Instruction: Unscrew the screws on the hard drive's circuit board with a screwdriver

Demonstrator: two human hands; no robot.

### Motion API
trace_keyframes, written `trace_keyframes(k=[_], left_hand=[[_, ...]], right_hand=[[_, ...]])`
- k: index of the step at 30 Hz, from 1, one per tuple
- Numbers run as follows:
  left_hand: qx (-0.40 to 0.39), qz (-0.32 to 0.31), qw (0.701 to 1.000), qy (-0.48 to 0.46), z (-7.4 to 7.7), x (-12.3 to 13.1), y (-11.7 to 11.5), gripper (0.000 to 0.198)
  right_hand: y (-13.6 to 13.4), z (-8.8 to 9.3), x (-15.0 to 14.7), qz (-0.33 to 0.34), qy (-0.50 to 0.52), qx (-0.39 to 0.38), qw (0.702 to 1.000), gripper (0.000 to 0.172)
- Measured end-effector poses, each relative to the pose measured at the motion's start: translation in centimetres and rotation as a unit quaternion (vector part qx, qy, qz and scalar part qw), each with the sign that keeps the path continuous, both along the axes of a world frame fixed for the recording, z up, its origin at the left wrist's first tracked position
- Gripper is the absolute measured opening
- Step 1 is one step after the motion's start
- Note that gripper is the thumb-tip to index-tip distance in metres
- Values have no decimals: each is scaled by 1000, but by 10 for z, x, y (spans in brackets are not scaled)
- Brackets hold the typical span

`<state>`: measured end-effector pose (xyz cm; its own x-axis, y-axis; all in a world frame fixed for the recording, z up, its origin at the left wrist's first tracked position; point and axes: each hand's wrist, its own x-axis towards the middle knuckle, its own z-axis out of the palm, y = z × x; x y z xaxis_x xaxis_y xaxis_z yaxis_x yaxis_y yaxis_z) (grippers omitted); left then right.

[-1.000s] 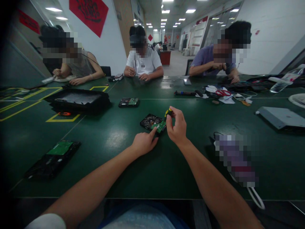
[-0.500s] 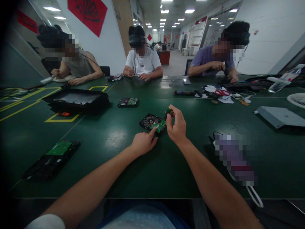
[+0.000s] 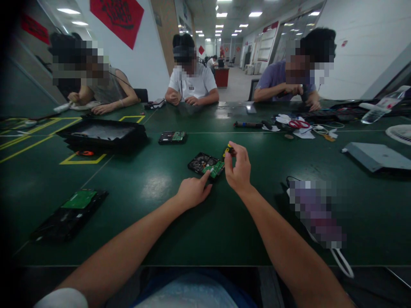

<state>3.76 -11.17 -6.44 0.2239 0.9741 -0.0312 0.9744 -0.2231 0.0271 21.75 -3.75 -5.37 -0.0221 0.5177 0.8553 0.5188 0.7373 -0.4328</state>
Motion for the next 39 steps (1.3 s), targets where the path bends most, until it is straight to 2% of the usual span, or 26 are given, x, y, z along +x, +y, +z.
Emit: trace_keyframes(k=[9, 15, 21, 28, 32, 37, 39], left_hand=[[6, -3, 1000, -3, -2, -1, 1, 64], [4, -4, 1000, -1, 1, 0, 0, 64], [4, -6, 1000, -2, 1, 0, 0, 64], [5, -2, 1000, 7, -1, 0, 0, 64], [4, 0, 1000, 8, -1, 1, 0, 65], [-2, -5, 1000, 5, 2, 0, -1, 64], [-3, -3, 1000, 5, 2, 0, -1, 64]], right_hand=[[0, -3, 1, 15, -4, -14, 1000, 40], [0, -2, 1, -4, 5, 9, 1000, 39], [0, -3, 0, 54, 27, -25, 998, 38], [0, 1, 2, -9, 8, 9, 1000, 35], [-2, 4, 1, 2, -5, 9, 1000, 33], [1, -2, 1, 45, 38, -35, 998, 37], [2, -3, 1, 31, 41, -33, 998, 36]])
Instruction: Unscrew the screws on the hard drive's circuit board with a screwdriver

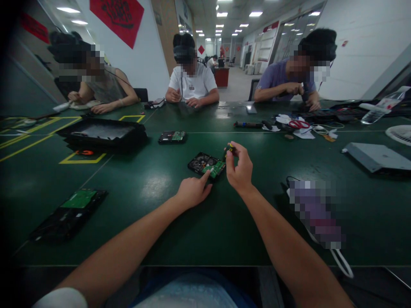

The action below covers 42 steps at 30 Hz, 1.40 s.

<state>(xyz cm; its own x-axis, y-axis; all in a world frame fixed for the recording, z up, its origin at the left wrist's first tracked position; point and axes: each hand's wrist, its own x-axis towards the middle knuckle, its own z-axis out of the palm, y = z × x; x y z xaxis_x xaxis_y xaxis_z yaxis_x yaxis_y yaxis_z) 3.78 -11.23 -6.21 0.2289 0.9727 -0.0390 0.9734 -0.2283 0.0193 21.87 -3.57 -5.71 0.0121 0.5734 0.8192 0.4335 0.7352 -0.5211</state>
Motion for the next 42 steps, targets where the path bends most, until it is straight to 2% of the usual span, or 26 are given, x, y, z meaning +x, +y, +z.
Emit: trace_keyframes(k=[5, 12, 19, 24, 29, 34, 42], left_hand=[[1, 2, 1000, 1, -3, -1, 1, 64], [4, 3, 1000, 1, -4, -1, 2, 65], [2, 2, 1000, -1, -2, 0, 1, 64], [8, 0, 1000, -3, -4, 0, 0, 64], [14, -4, 1000, -5, -6, -1, 1, 64], [9, -4, 1000, 0, -4, 0, 1, 65], [0, -6, 1000, -2, 0, 0, 0, 65]], right_hand=[[-2, 5, 2, -38, -27, 25, 999, 33], [-2, 1, -1, 4, -25, -3, 1000, 41], [-2, 1, -1, -22, -48, 20, 998, 45], [0, -3, -3, 13, -49, -13, 999, 55], [2, -7, -2, -14, -59, -22, 998, 61], [2, -5, -1, 5, -73, -21, 997, 58], [2, -5, 0, -4, -74, -30, 997, 61]])
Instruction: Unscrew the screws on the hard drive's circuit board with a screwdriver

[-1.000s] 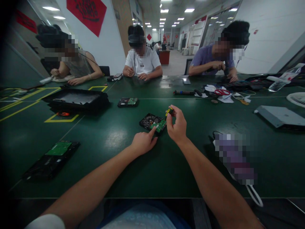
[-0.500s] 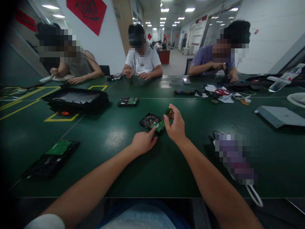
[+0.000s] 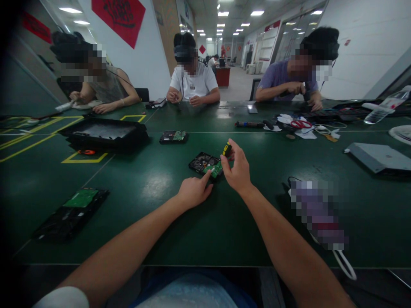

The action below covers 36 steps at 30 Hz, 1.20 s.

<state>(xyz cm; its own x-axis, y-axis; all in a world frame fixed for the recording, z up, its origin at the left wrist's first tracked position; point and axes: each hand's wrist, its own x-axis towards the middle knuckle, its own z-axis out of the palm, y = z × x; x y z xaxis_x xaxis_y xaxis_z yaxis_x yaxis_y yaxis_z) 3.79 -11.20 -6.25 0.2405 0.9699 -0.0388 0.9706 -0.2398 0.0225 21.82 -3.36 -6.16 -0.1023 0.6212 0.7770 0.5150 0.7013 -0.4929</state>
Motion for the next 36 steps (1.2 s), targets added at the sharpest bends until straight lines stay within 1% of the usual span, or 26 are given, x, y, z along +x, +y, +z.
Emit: trace_keyframes(k=[4, 10, 14, 19, 24, 31, 36], left_hand=[[6, 4, 1000, 3, -2, 0, 0, 65], [16, 5, 1000, 3, -5, 0, 0, 65], [14, 2, 1000, 3, -4, -1, 0, 65], [21, -4, 1000, -3, -4, -1, 0, 65], [10, 0, 1000, -1, -3, -1, 0, 65], [13, 4, 1000, -3, -3, -1, 1, 65], [7, 7, 1000, 0, -3, 0, 0, 65]], right_hand=[[1, -2, 0, 9, 6, -10, 1000, 62], [2, -2, -1, -3, 3, 0, 1000, 65], [0, -1, -1, 16, -1, -12, 1000, 66], [1, -2, -1, 19, -7, -13, 1000, 67], [0, -2, -1, 35, -8, -21, 999, 66], [0, -2, -2, 17, -5, -12, 1000, 69], [0, -1, -1, 37, -13, -26, 999, 64]])
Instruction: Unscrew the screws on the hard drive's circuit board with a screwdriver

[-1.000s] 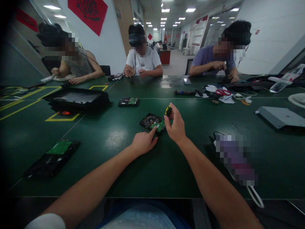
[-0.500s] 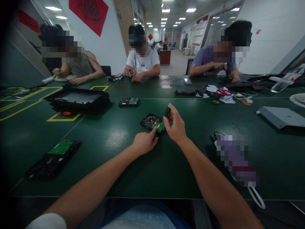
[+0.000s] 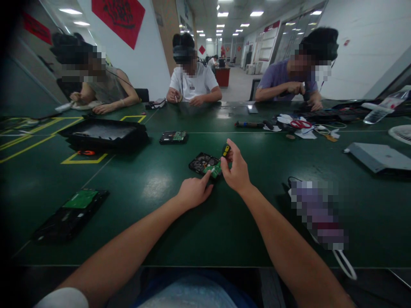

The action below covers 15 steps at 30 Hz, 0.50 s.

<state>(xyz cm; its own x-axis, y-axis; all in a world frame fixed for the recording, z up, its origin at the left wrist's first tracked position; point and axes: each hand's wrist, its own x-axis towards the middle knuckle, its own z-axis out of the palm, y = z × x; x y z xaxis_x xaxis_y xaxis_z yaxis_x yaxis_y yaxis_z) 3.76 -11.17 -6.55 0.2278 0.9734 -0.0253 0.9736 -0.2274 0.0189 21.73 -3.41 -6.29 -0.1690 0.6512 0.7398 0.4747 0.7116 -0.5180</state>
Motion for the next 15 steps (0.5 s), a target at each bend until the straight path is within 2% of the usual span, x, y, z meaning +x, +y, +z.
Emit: trace_keyframes(k=[9, 15], left_hand=[[10, -4, 1000, -5, 0, 0, -1, 65], [-1, -5, 1000, -2, 1, 0, -1, 65]], right_hand=[[2, -2, 0, -17, 4, 12, 1000, 68], [0, 1, 2, 6, 14, 11, 1000, 56]])
